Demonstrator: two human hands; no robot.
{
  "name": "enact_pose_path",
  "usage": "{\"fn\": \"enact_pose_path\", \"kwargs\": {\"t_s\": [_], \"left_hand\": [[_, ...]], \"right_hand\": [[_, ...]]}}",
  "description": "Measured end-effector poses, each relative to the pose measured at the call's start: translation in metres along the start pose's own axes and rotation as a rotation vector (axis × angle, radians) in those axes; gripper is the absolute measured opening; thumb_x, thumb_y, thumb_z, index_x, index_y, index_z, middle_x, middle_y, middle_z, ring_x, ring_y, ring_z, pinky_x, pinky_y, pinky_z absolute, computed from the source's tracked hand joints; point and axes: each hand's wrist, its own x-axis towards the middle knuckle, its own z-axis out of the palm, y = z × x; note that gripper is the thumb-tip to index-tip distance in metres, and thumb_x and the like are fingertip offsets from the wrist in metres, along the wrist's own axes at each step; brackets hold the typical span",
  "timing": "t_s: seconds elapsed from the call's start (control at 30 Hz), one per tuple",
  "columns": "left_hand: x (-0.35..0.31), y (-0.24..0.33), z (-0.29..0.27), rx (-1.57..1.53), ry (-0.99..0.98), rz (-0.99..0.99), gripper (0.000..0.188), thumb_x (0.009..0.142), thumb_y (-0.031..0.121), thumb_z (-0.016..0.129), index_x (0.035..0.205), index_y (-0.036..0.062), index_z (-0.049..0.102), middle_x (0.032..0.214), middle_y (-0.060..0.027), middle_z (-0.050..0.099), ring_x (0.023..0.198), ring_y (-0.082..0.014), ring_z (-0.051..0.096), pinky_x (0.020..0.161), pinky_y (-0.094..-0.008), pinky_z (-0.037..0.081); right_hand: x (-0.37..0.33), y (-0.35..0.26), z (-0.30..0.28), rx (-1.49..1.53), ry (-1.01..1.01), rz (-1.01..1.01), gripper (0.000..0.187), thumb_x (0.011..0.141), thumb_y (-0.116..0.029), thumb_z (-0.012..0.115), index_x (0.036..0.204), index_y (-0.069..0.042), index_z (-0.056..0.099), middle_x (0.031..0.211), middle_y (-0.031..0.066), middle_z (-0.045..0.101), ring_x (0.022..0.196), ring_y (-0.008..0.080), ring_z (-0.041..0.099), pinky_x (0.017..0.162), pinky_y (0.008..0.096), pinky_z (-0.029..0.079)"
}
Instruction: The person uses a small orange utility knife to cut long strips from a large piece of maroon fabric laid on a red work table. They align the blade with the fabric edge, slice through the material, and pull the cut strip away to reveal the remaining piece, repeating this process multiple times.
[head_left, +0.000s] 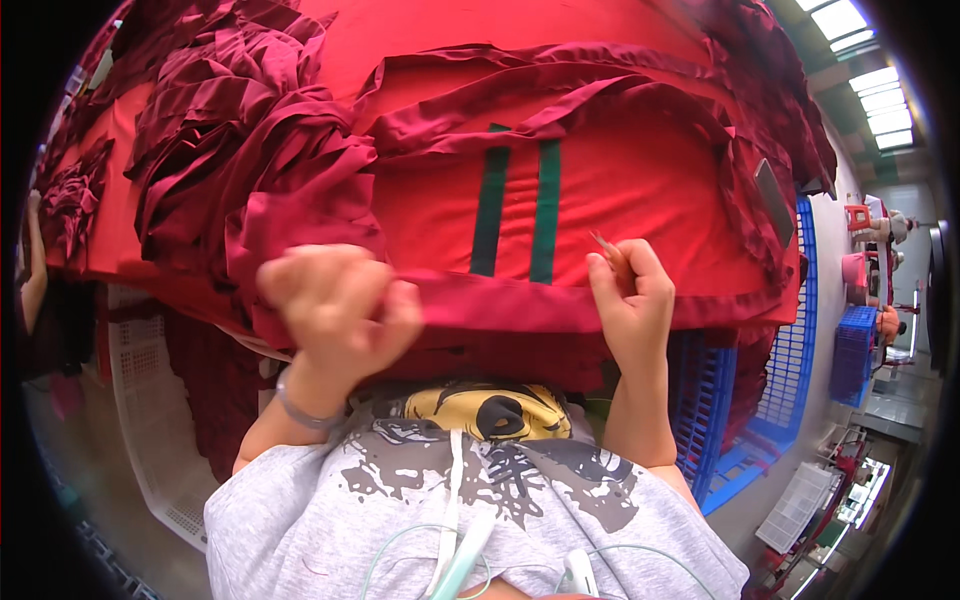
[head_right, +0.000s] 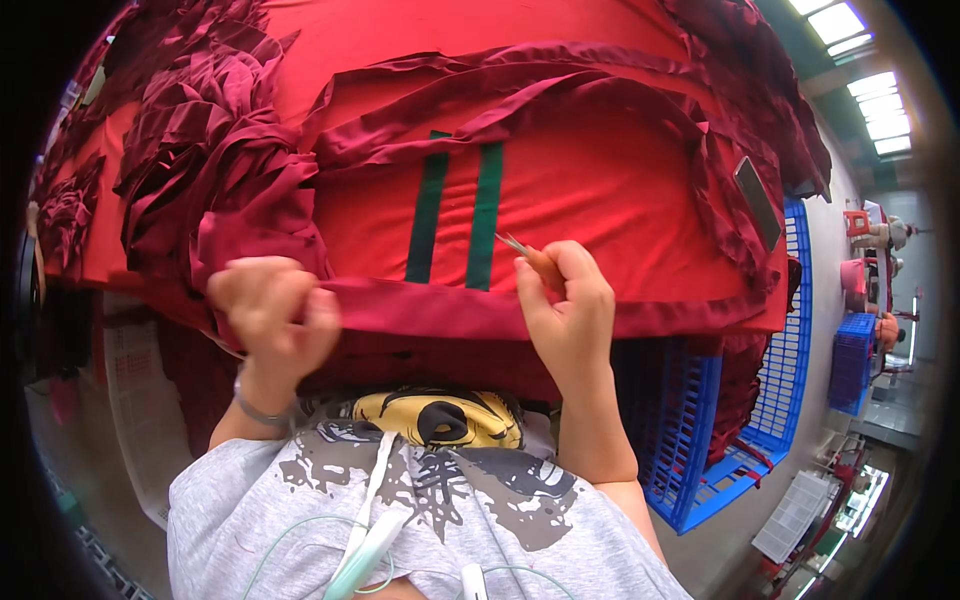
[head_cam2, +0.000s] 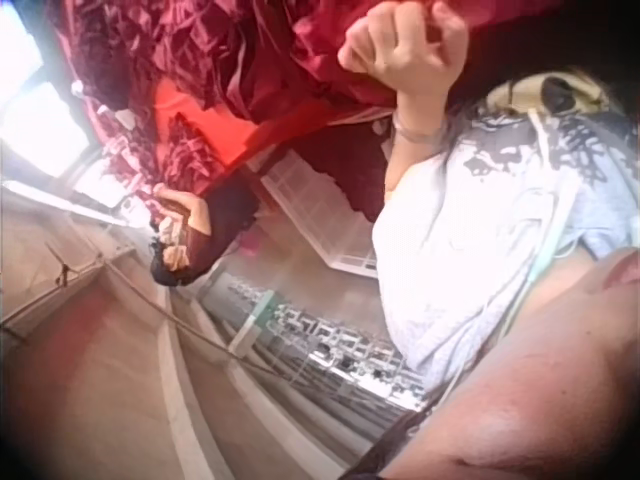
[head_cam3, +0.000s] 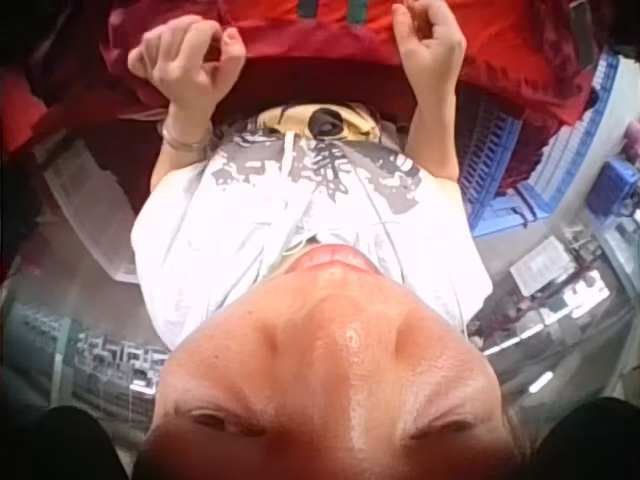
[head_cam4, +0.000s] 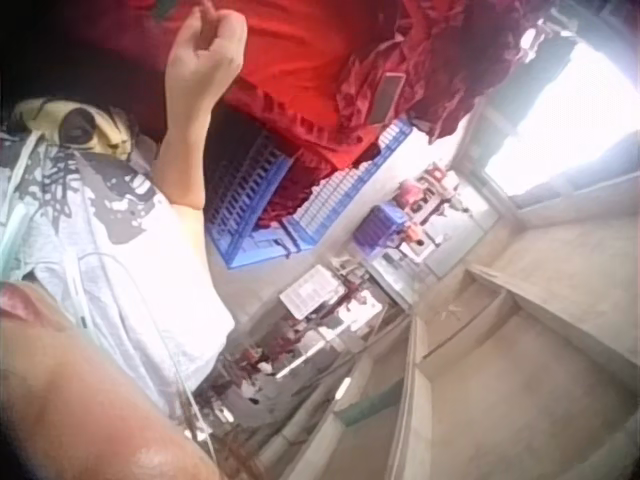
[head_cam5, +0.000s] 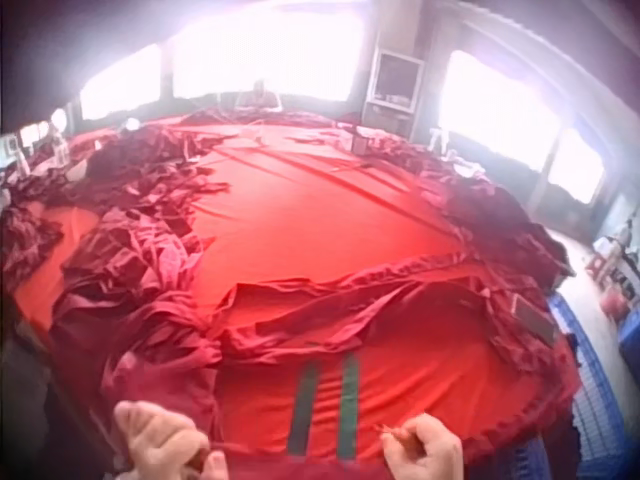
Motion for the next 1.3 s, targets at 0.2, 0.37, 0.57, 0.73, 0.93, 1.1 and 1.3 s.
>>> {"fn": "enact_pose_path", "kwargs": {"t_s": [0.2, 0.37, 0.57, 0.73, 0.93, 1.1, 1.3], "left_hand": [[0.042, -0.031, -0.049, 0.39, 0.375, -0.115, 0.009, 0.084, 0.017, 0.067, 0.085, 0.0097, 0.063, 0.109, -0.0083, 0.065, 0.099, -0.0263, 0.056, 0.088, -0.04, 0.039], [0.085, 0.012, 0.035, 0.029, -0.051, 0.035, 0.022, 0.085, 0.015, 0.064, 0.104, 0.0072, 0.067, 0.112, -0.0103, 0.067, 0.108, -0.027, 0.06, 0.094, -0.042, 0.043], [0.08, -0.005, 0.111, -0.007, -0.412, -0.091, 0.013, 0.084, 0.011, 0.064, 0.095, 0.0059, 0.068, 0.098, -0.0088, 0.067, 0.091, -0.0294, 0.064, 0.086, -0.043, 0.047], [0.085, 0.005, 0.091, -0.027, -0.211, -0.201, 0.009, 0.078, 0.007, 0.067, 0.086, 0.0076, 0.064, 0.084, -0.0081, 0.063, 0.083, -0.0279, 0.064, 0.068, -0.0383, 0.049], [0.083, -0.003, 0.089, -0.073, -0.362, -0.051, 0.02, 0.081, 0.011, 0.062, 0.1, 0.0116, 0.071, 0.074, -0.007, 0.057, 0.076, -0.0279, 0.062, 0.069, -0.04, 0.046], [0.079, 0.001, 0.081, 0.025, -0.348, -0.003, 0.023, 0.08, 0.01, 0.06, 0.098, 0.0133, 0.073, 0.086, -0.005, 0.058, 0.087, -0.024, 0.059, 0.077, -0.04, 0.044], [0.073, 0.002, 0.081, 0.263, -0.483, 0.008, 0.022, 0.076, 0.015, 0.065, 0.098, 0.0111, 0.069, 0.1, -0.0035, 0.055, 0.108, -0.0265, 0.049, 0.106, -0.0556, 0.029]], "right_hand": [[-0.009, 0.02, -0.015, 0.156, 0.038, 0.048, 0.037, 0.085, -0.001, 0.069, 0.064, -0.001, 0.039, 0.062, 0.0003, 0.035, 0.054, 0.0072, 0.028, 0.047, 0.0263, 0.024], [-0.016, 0.016, -0.008, 0.101, -0.031, -0.086, 0.037, 0.084, -0.003, 0.07, 0.064, -0.002, 0.04, 0.061, 0.0028, 0.036, 0.053, 0.0098, 0.03, 0.047, 0.0273, 0.026], [-0.027, 0.015, -0.022, 0.057, -0.045, -0.096, 0.036, 0.084, -0.005, 0.071, 0.064, -0.002, 0.041, 0.06, 0.0042, 0.037, 0.052, 0.0123, 0.031, 0.047, 0.0282, 0.028], [-0.037, 0.035, -0.035, -0.043, 0.074, -0.011, 0.035, 0.084, -0.004, 0.069, 0.064, -0.001, 0.041, 0.06, 0.005, 0.036, 0.052, 0.0131, 0.031, 0.048, 0.0289, 0.028], [-0.031, 0.023, -0.026, -0.052, 0.083, -0.049, 0.036, 0.084, -0.004, 0.07, 0.064, -0.001, 0.04, 0.06, 0.0055, 0.036, 0.052, 0.0145, 0.032, 0.048, 0.0298, 0.029], [-0.031, 0.02, -0.017, 0.036, 0.005, -0.054, 0.034, 0.084, -0.003, 0.07, 0.065, -0.001, 0.042, 0.06, 0.0054, 0.037, 0.052, 0.0136, 0.032, 0.048, 0.0292, 0.029], [-0.033, 0.02, -0.015, 0.152, -0.066, 0.029, 0.032, 0.085, -0.002, 0.069, 0.065, -0.001, 0.044, 0.06, 0.0023, 0.036, 0.054, 0.0094, 0.03, 0.048, 0.0276, 0.028]]}}
